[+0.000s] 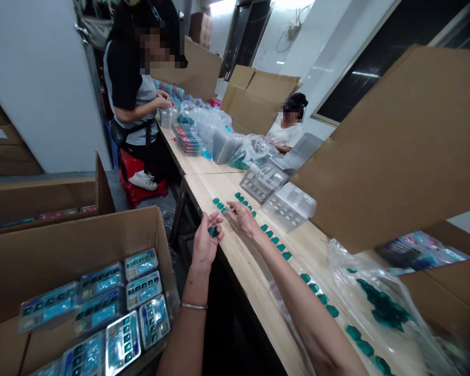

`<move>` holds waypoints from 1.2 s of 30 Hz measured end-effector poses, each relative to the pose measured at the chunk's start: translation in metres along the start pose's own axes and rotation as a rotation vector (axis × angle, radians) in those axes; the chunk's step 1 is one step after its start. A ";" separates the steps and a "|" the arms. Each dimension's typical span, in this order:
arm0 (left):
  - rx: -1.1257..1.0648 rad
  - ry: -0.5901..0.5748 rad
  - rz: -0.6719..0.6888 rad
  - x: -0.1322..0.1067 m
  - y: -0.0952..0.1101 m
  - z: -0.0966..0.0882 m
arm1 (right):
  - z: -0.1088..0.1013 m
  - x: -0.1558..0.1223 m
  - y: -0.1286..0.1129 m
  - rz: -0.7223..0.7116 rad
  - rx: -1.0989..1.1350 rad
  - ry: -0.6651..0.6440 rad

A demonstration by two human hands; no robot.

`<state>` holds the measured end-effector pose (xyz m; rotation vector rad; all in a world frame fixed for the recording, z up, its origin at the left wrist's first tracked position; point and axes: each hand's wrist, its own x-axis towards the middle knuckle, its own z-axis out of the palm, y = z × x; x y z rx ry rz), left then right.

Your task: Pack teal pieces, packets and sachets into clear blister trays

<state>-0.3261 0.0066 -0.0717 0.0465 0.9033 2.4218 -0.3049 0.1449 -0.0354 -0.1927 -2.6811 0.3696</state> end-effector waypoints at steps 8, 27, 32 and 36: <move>-0.298 -0.023 -0.165 -0.008 -0.008 0.016 | -0.046 -0.052 -0.049 -0.126 0.138 -0.037; 0.146 -0.208 0.061 -0.021 -0.038 0.031 | -0.049 -0.074 -0.008 0.316 0.628 0.173; 0.302 -0.221 0.126 -0.022 -0.037 0.032 | -0.062 -0.076 -0.014 0.418 0.770 0.136; 0.260 -0.247 0.079 -0.023 -0.036 0.034 | -0.065 -0.078 -0.014 0.444 0.811 0.173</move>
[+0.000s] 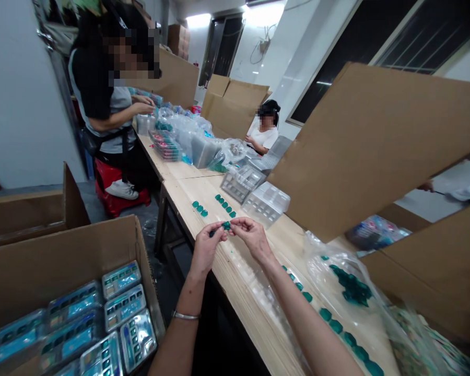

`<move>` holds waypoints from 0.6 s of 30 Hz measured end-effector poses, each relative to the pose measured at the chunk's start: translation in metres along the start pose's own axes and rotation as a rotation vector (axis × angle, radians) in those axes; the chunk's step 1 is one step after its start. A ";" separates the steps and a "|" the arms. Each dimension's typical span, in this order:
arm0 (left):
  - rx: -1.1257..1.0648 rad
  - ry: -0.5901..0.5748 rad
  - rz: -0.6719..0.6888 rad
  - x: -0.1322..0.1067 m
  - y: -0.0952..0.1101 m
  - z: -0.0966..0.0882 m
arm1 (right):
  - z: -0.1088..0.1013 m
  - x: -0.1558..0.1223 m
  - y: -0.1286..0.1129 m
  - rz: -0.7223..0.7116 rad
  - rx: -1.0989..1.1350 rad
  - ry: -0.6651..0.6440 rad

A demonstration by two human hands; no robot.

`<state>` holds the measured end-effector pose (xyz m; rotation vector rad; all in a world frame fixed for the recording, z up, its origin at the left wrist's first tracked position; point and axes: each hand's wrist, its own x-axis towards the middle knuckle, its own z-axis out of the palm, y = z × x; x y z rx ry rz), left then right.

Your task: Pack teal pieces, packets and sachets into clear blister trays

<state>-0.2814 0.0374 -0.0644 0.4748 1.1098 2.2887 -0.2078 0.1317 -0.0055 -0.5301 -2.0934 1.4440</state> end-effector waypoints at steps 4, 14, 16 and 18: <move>0.057 -0.012 0.007 -0.001 0.001 0.002 | 0.001 -0.005 0.002 -0.088 -0.142 0.032; 0.507 0.101 0.232 -0.003 -0.001 0.006 | 0.008 -0.017 0.003 -0.478 -0.699 0.061; 0.496 0.086 0.224 -0.002 -0.003 0.005 | 0.009 -0.018 0.004 -0.510 -0.761 0.050; 0.469 0.071 0.195 0.000 -0.005 0.004 | 0.010 -0.018 0.005 -0.537 -0.808 0.034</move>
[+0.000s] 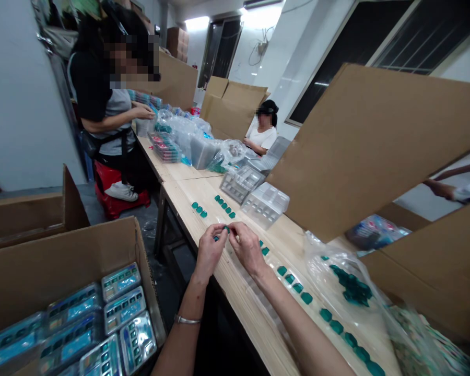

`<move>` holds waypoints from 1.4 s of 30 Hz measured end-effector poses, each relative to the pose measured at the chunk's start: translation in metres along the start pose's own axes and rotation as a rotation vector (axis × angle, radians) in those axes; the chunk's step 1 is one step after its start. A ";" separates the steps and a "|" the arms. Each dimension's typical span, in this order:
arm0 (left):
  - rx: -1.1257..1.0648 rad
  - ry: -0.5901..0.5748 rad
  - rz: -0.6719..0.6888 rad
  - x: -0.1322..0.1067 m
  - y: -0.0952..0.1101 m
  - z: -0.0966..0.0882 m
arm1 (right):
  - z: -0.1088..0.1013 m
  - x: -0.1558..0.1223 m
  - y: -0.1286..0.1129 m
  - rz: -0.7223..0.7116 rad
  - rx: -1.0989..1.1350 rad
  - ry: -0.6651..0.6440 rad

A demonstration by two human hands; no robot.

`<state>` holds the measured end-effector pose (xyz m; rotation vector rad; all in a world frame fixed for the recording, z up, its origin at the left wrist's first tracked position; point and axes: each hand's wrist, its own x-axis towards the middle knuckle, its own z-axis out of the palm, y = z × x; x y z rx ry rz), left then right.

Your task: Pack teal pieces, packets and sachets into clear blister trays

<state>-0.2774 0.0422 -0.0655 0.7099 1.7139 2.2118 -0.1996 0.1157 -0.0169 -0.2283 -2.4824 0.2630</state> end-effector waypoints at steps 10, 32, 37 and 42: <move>-0.120 -0.050 -0.126 0.002 0.003 -0.009 | 0.003 -0.001 0.001 -0.076 0.057 -0.013; 0.460 0.096 0.054 0.018 -0.011 -0.055 | 0.030 0.058 0.035 0.010 0.311 -0.163; 0.623 0.057 0.068 0.014 -0.015 -0.053 | 0.058 0.077 0.047 -0.092 0.192 -0.278; 0.707 0.009 0.103 0.012 -0.009 -0.050 | 0.069 0.083 0.051 -0.109 0.127 -0.307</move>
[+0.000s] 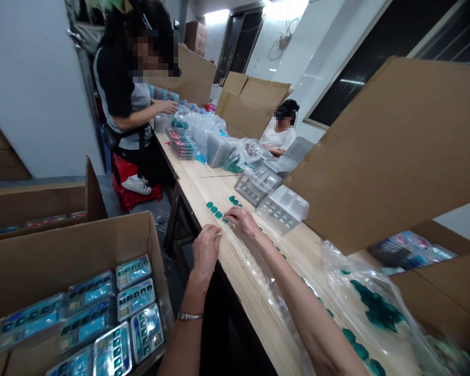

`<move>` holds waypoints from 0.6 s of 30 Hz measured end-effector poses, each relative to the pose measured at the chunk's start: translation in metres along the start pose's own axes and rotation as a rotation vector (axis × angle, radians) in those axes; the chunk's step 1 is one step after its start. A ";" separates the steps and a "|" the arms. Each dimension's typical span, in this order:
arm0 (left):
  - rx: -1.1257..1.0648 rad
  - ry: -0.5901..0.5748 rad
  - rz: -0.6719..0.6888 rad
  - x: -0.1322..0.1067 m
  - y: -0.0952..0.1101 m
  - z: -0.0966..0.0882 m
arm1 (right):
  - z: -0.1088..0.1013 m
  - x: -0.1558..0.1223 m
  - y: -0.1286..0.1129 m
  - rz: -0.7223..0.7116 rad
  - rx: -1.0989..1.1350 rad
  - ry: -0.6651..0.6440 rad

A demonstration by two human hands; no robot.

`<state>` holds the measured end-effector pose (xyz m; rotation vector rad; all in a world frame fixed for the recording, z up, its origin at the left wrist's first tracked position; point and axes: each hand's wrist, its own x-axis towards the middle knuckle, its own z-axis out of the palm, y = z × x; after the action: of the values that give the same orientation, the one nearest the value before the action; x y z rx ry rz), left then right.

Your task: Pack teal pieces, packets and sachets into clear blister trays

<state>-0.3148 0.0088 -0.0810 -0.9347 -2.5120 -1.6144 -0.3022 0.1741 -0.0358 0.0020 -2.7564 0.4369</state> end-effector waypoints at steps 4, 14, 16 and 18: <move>0.047 -0.039 0.052 -0.001 0.003 -0.001 | 0.000 0.001 -0.001 0.007 -0.036 -0.033; -0.123 -0.010 -0.022 0.001 0.002 0.002 | 0.018 0.003 -0.014 0.139 -0.184 -0.020; -0.379 0.075 -0.121 0.004 0.003 0.001 | 0.019 -0.001 -0.015 0.132 -0.188 0.002; -0.758 0.118 -0.257 0.006 0.007 -0.001 | 0.014 -0.008 -0.016 0.130 -0.151 0.053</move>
<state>-0.3170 0.0130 -0.0732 -0.5016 -1.9965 -2.6904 -0.2990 0.1540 -0.0458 -0.2233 -2.7391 0.2570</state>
